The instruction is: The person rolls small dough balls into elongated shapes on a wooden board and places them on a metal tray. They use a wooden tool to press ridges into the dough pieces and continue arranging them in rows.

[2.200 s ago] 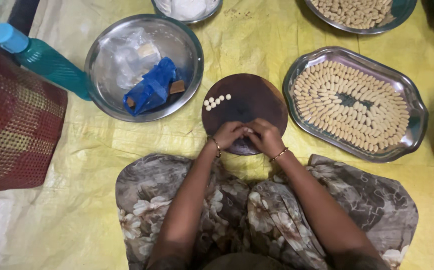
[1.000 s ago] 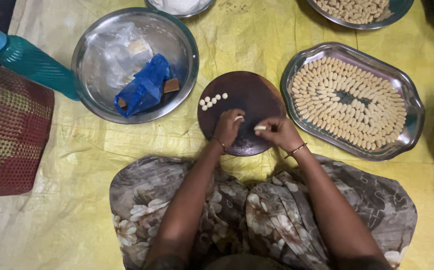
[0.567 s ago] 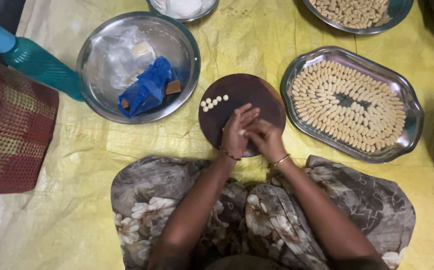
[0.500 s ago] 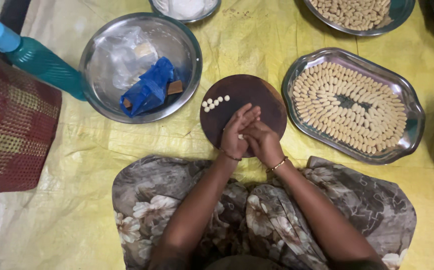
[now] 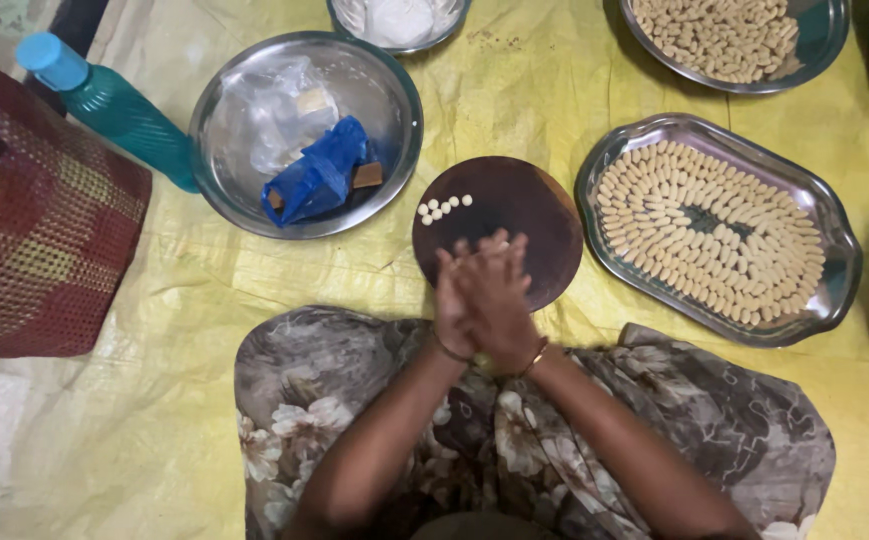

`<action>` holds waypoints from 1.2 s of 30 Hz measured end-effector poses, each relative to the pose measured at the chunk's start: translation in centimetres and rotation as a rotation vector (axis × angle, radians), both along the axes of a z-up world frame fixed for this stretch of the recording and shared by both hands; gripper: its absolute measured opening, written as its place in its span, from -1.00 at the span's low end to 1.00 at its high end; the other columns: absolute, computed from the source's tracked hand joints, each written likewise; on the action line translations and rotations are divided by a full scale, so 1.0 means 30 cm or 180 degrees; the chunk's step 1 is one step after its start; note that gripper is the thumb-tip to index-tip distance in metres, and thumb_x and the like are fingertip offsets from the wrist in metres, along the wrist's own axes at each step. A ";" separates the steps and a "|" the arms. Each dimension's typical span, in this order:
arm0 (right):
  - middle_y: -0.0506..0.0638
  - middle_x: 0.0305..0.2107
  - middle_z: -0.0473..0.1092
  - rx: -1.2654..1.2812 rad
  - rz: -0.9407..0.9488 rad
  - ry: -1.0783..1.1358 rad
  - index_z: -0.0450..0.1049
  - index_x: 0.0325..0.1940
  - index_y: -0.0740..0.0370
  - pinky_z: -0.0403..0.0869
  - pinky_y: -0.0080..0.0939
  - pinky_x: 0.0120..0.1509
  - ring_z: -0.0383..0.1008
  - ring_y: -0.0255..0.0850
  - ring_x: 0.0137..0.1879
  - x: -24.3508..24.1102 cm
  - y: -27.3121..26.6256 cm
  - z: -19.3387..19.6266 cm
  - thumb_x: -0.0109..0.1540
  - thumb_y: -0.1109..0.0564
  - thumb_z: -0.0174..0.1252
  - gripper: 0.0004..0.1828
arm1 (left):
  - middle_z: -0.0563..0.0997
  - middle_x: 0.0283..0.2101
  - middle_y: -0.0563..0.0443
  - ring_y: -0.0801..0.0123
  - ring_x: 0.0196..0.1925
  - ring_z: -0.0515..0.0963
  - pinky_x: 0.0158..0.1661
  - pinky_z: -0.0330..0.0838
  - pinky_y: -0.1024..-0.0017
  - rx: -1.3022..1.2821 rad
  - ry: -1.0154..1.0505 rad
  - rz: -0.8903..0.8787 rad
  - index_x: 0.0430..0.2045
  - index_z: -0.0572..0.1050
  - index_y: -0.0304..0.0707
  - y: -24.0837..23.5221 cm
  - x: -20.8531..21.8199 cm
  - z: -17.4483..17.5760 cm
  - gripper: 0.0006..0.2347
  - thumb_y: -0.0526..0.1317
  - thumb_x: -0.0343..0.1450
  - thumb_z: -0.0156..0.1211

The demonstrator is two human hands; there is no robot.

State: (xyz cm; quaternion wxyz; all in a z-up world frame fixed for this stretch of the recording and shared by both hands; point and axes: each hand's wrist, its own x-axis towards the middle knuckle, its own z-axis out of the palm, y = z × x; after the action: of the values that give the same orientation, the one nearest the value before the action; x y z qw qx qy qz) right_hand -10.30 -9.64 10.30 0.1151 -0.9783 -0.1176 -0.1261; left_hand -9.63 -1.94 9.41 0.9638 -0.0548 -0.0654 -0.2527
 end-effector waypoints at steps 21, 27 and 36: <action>0.18 0.55 -0.04 0.0153 0.0853 -0.0245 0.16 0.51 0.21 -0.45 0.57 0.56 -0.28 0.17 0.67 -0.070 -0.105 0.091 0.12 -0.36 -0.12 -0.03 | -0.09 0.65 0.06 -0.11 0.66 -0.21 0.56 -0.33 -0.15 -0.1592 -0.0027 -0.0558 0.53 -0.03 0.11 -0.139 -0.106 -0.110 -0.32 0.10 0.46 -0.92; 0.20 0.56 -0.05 0.1240 0.1684 -0.0344 0.10 0.57 0.20 -0.46 0.57 0.61 -0.25 0.23 0.70 -0.154 0.007 0.038 0.36 -0.38 -0.26 -0.16 | -0.14 0.62 -0.13 0.13 0.64 -0.20 0.45 -0.26 -0.07 0.1458 -0.0865 -0.0377 0.53 -0.12 -0.20 -0.019 -0.021 -0.098 -0.09 0.51 0.41 -0.57; 0.16 0.57 -0.11 0.0583 0.0849 -0.0077 0.10 0.57 0.21 -0.41 0.52 0.61 -0.33 0.19 0.70 -0.073 -0.089 0.063 0.18 -0.16 0.06 -0.09 | -0.12 0.57 -0.11 0.10 0.59 -0.12 0.37 -0.12 -0.19 0.1345 -0.0399 -0.0734 0.47 -0.16 0.18 -0.113 -0.074 -0.038 -0.31 0.34 0.41 -0.46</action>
State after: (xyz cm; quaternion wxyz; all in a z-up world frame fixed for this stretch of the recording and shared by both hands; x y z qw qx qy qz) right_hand -12.50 -12.31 12.20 0.2180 -0.9378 -0.2359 -0.1316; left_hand -11.86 -5.33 8.27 0.9127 0.1567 -0.0642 -0.3719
